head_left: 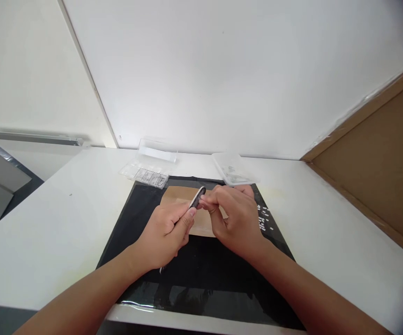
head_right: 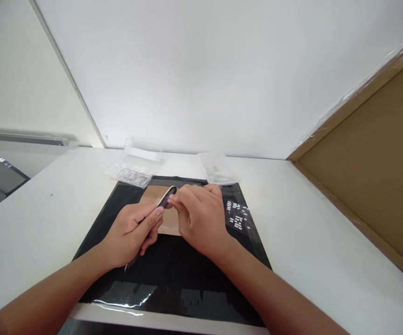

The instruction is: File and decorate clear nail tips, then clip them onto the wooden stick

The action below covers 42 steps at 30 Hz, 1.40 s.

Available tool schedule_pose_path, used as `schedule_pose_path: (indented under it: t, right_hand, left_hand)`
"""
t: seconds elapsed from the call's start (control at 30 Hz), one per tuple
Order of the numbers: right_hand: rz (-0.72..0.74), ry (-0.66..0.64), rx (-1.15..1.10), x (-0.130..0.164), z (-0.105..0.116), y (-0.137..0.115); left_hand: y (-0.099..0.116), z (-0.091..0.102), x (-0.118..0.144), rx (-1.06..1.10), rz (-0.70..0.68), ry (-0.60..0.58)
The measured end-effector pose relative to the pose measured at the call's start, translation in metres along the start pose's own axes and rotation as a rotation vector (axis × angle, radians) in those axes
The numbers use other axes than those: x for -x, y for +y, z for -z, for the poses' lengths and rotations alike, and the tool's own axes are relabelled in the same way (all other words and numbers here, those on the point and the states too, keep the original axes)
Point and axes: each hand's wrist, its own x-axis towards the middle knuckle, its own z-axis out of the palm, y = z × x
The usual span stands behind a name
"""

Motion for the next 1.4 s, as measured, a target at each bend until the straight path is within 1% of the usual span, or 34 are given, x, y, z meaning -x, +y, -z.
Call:
schedule_pose_path:
  t: [0.1, 0.23, 0.37, 0.5, 0.67, 0.73, 0.87, 1.0, 1.1, 1.2, 1.3, 1.4]
  right_hand:
    - [-0.002, 0.026, -0.031, 0.000, 0.001, 0.001]
    - [-0.012, 0.010, -0.097, -0.002, 0.002, 0.004]
    - [-0.017, 0.019, -0.123, 0.000, 0.001, 0.006]
    - [-0.043, -0.007, -0.141, 0.001, 0.000, 0.005]
    - [-0.068, -0.003, -0.140, -0.001, 0.002, 0.003]
    - [-0.097, -0.018, -0.155, -0.002, 0.003, 0.004]
    - [-0.204, -0.043, -0.201, -0.001, 0.003, 0.008]
    - [-0.275, -0.038, -0.241, -0.001, -0.001, 0.014]
    - [-0.308, -0.026, -0.243, 0.000, -0.004, 0.019]
    - [-0.304, -0.077, -0.243, 0.002, -0.006, 0.023]
    - [-0.265, -0.145, -0.264, 0.004, -0.006, 0.024]
    - [-0.219, -0.137, -0.264, 0.004, -0.004, 0.022]
  left_hand:
    - [0.000, 0.001, -0.001, -0.040, -0.043, 0.025]
    - [-0.001, 0.002, -0.002, -0.152, -0.113, 0.049]
    - [0.000, 0.002, -0.003, -0.176, -0.123, 0.059]
    - [0.001, 0.003, -0.003, -0.199, -0.133, 0.059]
    - [-0.002, 0.004, -0.005, -0.254, -0.193, 0.088]
    - [-0.003, 0.005, -0.005, -0.266, -0.201, 0.101]
    - [-0.004, 0.006, -0.006, -0.274, -0.182, 0.110]
    - [-0.005, 0.007, -0.006, -0.260, -0.153, 0.122]
    - [-0.007, 0.007, -0.006, -0.276, -0.161, 0.124]
    - [-0.008, 0.007, -0.007, -0.308, -0.190, 0.130]
    - [-0.008, 0.007, -0.008, -0.313, -0.216, 0.133]
    - [-0.009, 0.007, -0.008, -0.310, -0.234, 0.130]
